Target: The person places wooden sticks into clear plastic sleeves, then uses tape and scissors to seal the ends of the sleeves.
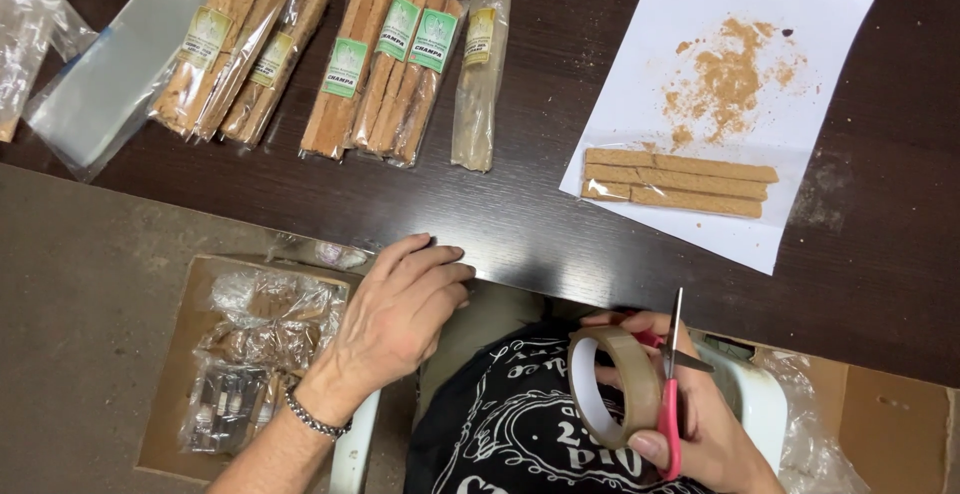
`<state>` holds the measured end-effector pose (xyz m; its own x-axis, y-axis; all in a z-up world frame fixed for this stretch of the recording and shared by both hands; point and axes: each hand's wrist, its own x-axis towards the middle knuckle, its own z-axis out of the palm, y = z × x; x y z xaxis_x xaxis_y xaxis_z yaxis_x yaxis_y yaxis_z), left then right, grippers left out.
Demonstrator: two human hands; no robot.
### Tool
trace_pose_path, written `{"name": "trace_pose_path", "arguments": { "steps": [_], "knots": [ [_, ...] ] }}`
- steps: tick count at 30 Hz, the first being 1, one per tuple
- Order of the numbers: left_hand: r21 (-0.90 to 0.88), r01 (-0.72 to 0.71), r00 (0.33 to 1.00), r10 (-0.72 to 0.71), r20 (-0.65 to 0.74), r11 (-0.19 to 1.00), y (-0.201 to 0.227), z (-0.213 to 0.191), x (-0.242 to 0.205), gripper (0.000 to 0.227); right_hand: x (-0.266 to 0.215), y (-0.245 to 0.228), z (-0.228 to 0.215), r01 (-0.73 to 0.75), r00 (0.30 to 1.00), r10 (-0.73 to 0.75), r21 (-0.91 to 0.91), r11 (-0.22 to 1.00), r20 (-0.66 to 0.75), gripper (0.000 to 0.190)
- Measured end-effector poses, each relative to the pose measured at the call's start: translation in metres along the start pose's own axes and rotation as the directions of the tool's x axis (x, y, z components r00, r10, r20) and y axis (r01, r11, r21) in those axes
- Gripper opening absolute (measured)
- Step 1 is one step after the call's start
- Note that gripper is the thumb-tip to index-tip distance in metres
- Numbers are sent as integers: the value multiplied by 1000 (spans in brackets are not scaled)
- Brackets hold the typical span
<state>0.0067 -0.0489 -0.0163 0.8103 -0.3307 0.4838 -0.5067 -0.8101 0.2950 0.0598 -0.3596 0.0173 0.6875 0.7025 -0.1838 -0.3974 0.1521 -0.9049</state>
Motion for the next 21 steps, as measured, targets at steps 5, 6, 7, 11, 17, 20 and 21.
{"name": "trace_pose_path", "arguments": {
  "steps": [5, 6, 7, 11, 17, 20, 21],
  "knots": [
    [71, -49, 997, 44, 64, 996, 11, -15, 4, 12, -2, 4, 0, 32, 999, -33, -24, 999, -3, 91],
    [95, -67, 994, 58, 90, 993, 14, -20, 5, 11, -1, 5, 0, 51, 999, -51, -25, 998, 10, 88],
    [118, -87, 991, 73, 115, 989, 16, -24, 7, 15, -2, 6, -1, 69, 997, -68, -27, 997, 21, 85],
    [85, -75, 989, 64, 135, 994, 20, -28, 6, 30, -4, 15, -9, 182, 983, -180, -152, 971, 27, 84],
    [36, -46, 992, 41, 117, 998, 23, -29, 9, 37, -3, 12, -8, 311, 940, -340, -475, 823, 27, 82],
    [-27, 9, 989, -5, 147, 1000, 24, -30, 9, 55, -5, 15, -8, 305, 945, -327, -395, 866, 13, 84],
    [-47, 31, 991, -24, 131, 998, 24, -30, 8, 53, -6, 15, -8, 300, 944, -330, -438, 847, 7, 84]
  ]
}}
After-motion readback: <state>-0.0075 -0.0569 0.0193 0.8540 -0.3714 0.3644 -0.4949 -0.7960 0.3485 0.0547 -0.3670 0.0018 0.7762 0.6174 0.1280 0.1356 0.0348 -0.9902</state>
